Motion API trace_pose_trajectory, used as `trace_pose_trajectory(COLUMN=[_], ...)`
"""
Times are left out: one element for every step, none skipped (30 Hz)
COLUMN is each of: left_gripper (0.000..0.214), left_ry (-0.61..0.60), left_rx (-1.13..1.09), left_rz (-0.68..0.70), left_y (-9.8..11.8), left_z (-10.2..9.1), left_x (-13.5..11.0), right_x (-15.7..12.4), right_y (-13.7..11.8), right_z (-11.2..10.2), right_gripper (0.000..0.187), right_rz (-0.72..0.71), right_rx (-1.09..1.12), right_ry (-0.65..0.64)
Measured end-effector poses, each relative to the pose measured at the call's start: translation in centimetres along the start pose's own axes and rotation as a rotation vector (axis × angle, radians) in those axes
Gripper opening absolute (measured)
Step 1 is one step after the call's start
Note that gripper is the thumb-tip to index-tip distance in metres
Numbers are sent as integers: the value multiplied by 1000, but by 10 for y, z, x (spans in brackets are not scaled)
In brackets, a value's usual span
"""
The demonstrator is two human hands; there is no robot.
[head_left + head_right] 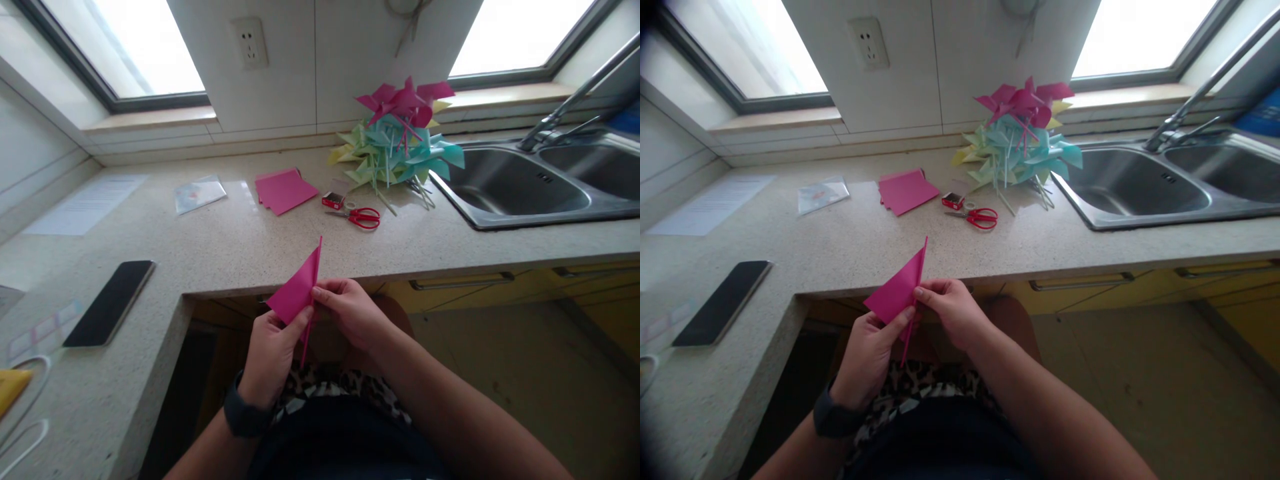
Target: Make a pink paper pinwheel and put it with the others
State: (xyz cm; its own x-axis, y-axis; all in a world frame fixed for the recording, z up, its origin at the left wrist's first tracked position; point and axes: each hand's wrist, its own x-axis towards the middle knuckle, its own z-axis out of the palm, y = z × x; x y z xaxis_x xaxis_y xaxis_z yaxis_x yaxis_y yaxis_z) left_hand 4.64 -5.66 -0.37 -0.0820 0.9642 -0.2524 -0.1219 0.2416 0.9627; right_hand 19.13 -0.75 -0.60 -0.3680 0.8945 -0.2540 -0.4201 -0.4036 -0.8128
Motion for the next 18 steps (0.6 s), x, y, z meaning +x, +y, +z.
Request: trace_pose_trajectory(left_gripper=[32, 31, 31, 31, 30, 30, 30, 31, 32, 33, 34, 34, 34, 34, 34, 33, 33, 33], left_ry=[0, -3, -6, -10, -12, -14, -15, -17, -20, -25, -30, -35, -40, -45, -49, -53, -57, -62], left_rx=[18, 37, 57, 78, 99, 120, 140, 160, 178, 194, 209, 221, 232, 242, 251, 261, 270, 279], left_rz=[4, 9, 15, 21, 27, 31, 32, 32, 29, 26, 24, 24, 26, 28, 31, 34, 38, 42], left_y=[1, 2, 3, 5, 6, 8, 9, 10, 11, 11, 11, 11, 11, 10, 10, 9, 9, 9], left_z=[0, 0, 0, 0, 0, -1, -1, -1, -1, -1, -1, 0, 0, 0, 1, 1, 2, 2], left_x=[0, 0, 0, 0, -1, -2, -3, -4, -5, -5, -6, -6, -7, -7, -7, -7, -6, -6], right_x=[0, 1, 1, 2, 2, 2, 2, 3, 3, 3, 3, 3, 4, 4, 4, 4, 4, 4], right_y=[0, 1, 1, 1, 1, 1, 1, 1, 2, 2, 2, 3, 3, 3, 3, 3, 4, 4], right_z=[1, 1, 2, 3, 3, 4, 4, 5, 5, 5, 6, 6, 7, 7, 8, 8, 9, 9], right_gripper=[29, 29, 29, 30, 30, 30, 31, 32, 33, 33, 34, 34, 34, 35, 35, 36, 36, 37], right_rz=[-1, -2, -3, -3, -3, -1, 1, 4, 7, 9, 10, 10, 9, 8, 8, 9, 10, 10], right_rx=[1, 3, 5, 7, 9, 11, 12, 14, 16, 18, 20, 23, 26, 28, 30, 32, 35, 38], right_ry=[13, 25, 38, 51, 63, 74, 83, 91, 99, 108, 117, 127, 137, 145, 152, 158, 165, 171])
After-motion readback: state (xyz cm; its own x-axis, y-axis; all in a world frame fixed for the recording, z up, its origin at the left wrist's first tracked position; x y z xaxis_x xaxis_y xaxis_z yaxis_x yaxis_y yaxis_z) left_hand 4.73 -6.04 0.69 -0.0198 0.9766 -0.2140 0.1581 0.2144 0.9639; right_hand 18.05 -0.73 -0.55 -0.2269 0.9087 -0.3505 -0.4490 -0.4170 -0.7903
